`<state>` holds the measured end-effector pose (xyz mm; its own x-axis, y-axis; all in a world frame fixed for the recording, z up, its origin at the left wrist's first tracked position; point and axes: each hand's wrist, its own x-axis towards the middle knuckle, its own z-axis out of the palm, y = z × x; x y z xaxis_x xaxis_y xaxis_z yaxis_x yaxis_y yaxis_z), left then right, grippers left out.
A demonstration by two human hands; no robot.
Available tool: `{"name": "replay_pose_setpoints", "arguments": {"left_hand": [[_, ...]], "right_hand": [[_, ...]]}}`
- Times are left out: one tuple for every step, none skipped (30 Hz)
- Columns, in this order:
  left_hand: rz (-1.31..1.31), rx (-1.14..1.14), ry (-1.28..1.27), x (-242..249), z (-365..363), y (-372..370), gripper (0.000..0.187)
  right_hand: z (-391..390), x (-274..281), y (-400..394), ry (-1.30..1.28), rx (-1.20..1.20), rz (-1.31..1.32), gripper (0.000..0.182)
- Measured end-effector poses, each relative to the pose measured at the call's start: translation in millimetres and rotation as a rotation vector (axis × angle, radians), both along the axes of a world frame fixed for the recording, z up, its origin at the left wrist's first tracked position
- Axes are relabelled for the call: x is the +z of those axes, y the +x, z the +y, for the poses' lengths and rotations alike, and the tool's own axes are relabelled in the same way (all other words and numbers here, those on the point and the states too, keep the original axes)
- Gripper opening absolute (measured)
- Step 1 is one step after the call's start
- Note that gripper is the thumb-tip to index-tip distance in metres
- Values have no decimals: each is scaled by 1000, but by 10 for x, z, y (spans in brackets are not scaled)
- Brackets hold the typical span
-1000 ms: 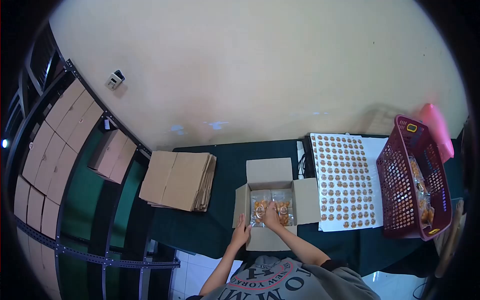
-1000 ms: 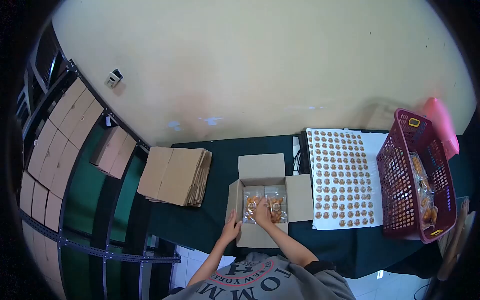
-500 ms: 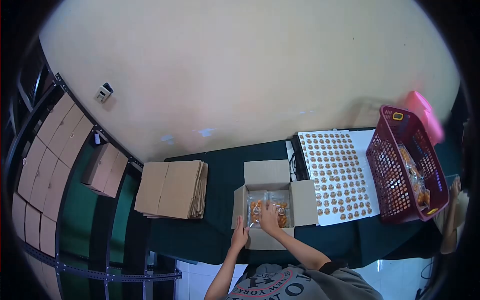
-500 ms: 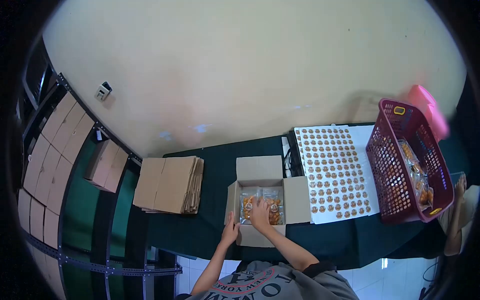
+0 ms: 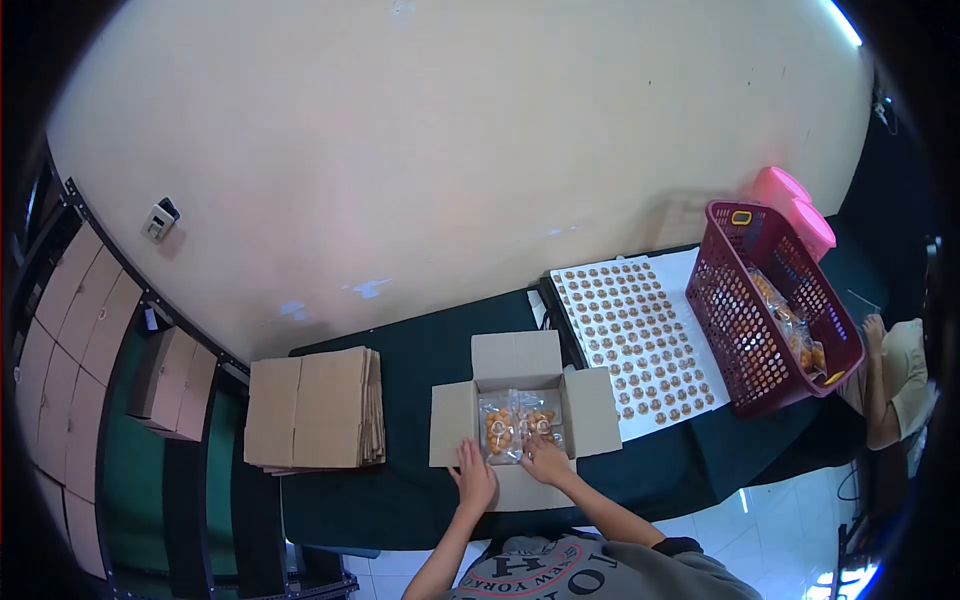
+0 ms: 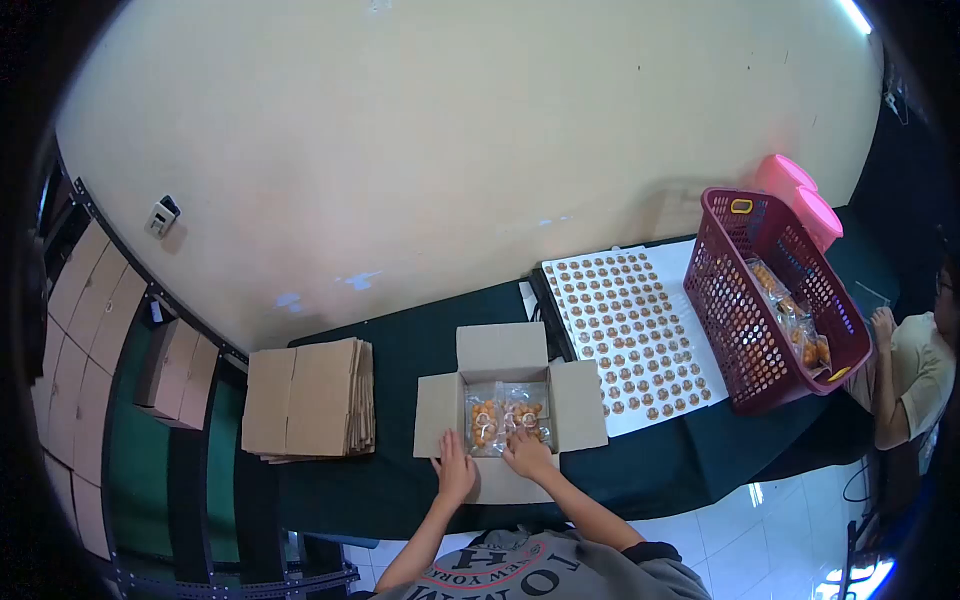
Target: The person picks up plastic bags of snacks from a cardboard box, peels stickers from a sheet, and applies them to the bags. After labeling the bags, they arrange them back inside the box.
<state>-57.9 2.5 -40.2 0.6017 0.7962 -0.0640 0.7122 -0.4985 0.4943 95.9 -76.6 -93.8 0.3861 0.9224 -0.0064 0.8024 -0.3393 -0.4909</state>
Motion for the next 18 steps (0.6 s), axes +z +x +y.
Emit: {"name": "replay_pose_setpoints", "arguments": {"left_hand": [[42,-67,95,43,8,51,56],[50,-146,155,28,31,119,52],[49,-153,150,-66,81,169,52],[-146,-277,59,-193,149,236,49],[-341,-401,-37,-321,195,305,46],[-397,-403,-20,-354,212,371,39],[-402,-419,-30,-385,203,387,39],[-216,-391,32,-389,212,413,39],[-32,-363,97,-372,231,449,39],[70,-398,93,-385,281,470,44],[61,-425,89,-424,314,474,44],[-22,-403,70,-473,329,466,43],[-102,-380,47,-540,329,460,42],[-131,-378,94,-610,317,458,41],[-133,-400,85,-612,287,430,41],[-131,-391,76,-582,275,404,41],[-134,-384,77,-542,305,427,41],[-167,-390,99,-606,328,432,41]], "right_hand": [[21,44,11,-15,14,24,42],[13,76,1,3,1,41,41],[15,86,-29,-2,-6,41,41],[4,87,-52,14,-45,37,38],[-22,85,-68,29,-86,32,34],[-53,132,-100,20,-100,29,34],[-82,181,-136,88,-121,-51,31],[-107,240,-159,158,-147,-135,28],[-155,291,-187,155,-171,-145,28],[-232,335,-225,243,-189,-143,27],[-326,372,-266,329,-208,-143,27],[-431,437,-313,330,-238,-131,25],[-547,445,-335,319,-263,-139,25],[-680,439,-356,342,-296,-90,23],[-802,451,-383,369,-327,-38,22],[-903,500,-403,476,-350,-36,17],[-995,529,-438,483,-372,-48,17],[-1085,533,-491,519,-485,56,14]]}}
